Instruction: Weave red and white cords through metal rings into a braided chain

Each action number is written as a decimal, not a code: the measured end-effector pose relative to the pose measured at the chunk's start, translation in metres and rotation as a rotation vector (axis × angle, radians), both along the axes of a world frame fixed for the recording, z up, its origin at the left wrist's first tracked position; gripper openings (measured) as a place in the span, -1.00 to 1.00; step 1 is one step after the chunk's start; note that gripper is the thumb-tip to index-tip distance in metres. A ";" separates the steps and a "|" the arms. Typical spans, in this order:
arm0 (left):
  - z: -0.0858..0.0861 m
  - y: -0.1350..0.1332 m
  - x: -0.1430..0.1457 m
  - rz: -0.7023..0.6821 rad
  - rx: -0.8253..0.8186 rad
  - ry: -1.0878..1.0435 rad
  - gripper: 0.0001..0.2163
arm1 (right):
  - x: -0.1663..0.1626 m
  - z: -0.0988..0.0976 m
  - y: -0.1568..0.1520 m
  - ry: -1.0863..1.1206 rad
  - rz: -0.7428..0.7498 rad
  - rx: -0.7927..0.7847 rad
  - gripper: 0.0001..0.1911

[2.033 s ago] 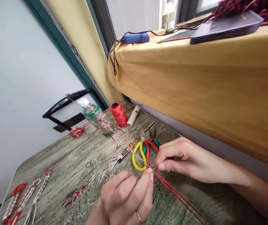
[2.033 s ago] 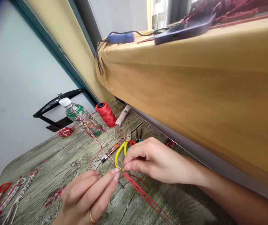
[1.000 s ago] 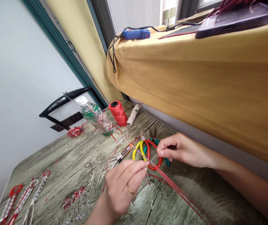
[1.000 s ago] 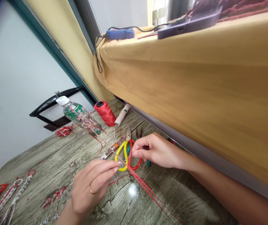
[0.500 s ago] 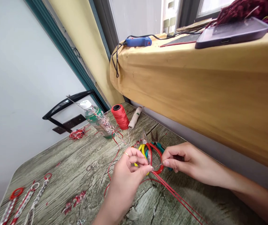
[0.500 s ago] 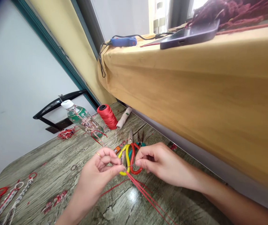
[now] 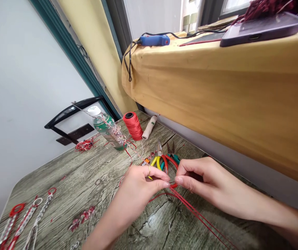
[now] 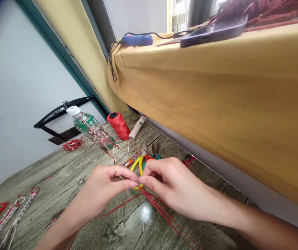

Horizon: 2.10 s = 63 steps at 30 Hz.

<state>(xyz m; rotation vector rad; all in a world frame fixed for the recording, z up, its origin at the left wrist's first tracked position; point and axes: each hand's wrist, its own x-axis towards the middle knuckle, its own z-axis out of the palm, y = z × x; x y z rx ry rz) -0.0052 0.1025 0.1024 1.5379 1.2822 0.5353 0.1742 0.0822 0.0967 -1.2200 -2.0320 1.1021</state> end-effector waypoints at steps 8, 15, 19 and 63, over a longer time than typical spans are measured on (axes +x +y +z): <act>-0.008 -0.006 0.005 0.086 0.015 -0.179 -0.93 | -0.013 0.007 0.018 0.349 -0.016 -0.067 -0.81; -0.028 -0.009 0.001 0.115 0.134 -0.361 -0.95 | -0.003 -0.005 0.008 0.080 0.168 0.416 -0.58; -0.029 -0.010 0.001 0.114 0.167 -0.386 -0.94 | -0.001 -0.011 0.006 -0.070 0.228 0.531 -0.58; -0.046 -0.041 0.016 0.476 0.525 -0.239 -0.73 | -0.023 -0.045 -0.011 0.316 -0.185 0.099 -0.98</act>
